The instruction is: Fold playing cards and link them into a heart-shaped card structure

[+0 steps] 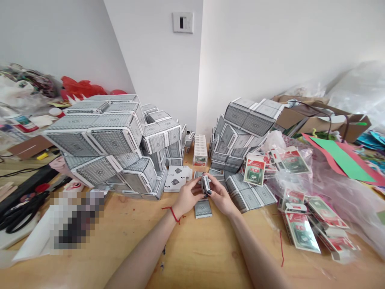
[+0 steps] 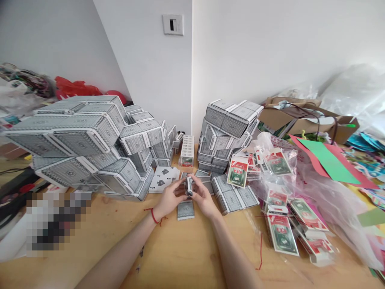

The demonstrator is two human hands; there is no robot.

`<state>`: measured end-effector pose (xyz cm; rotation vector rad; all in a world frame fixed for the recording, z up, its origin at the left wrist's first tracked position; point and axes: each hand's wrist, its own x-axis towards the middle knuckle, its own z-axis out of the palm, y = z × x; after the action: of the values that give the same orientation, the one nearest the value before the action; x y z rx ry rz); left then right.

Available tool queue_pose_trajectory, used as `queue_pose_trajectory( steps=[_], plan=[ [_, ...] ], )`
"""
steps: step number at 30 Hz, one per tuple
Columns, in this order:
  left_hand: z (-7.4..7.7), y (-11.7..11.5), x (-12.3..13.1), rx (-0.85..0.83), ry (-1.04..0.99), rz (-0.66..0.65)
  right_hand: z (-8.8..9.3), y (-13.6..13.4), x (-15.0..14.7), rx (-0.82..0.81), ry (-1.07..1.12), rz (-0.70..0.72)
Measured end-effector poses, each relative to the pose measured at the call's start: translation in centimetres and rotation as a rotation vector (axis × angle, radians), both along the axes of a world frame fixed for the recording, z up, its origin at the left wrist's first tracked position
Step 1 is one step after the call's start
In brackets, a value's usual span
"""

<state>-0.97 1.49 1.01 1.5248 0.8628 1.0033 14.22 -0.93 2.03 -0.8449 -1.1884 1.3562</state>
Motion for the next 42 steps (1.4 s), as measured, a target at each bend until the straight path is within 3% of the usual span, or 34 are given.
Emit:
queue_pose_trajectory(
  steps=[4,8,18,26,37,42],
  plan=[
    [-0.2,0.1,0.0,-0.054,-0.061,-0.028,0.4,-0.2,-0.1,-0.014,0.035,0.042],
    [-0.3,0.0,0.0,0.049,0.017,0.033,0.3,-0.1,-0.2,-0.033,0.06,0.033],
    [0.4,-0.4,-0.2,0.417,0.411,0.276,-0.7,0.7,-0.4,-0.055,-0.116,-0.222],
    [0.2,-0.6,0.0,0.498,0.476,0.263,-1.4,0.6,-0.8,-0.081,-0.222,-0.341],
    [0.1,-0.5,-0.1,0.451,0.437,0.278,-0.8,0.7,-0.5,-0.078,-0.152,-0.287],
    [-0.1,-0.4,0.0,0.453,0.423,0.288,-0.5,0.6,-0.4,-0.167,-0.087,-0.227]
  ],
)
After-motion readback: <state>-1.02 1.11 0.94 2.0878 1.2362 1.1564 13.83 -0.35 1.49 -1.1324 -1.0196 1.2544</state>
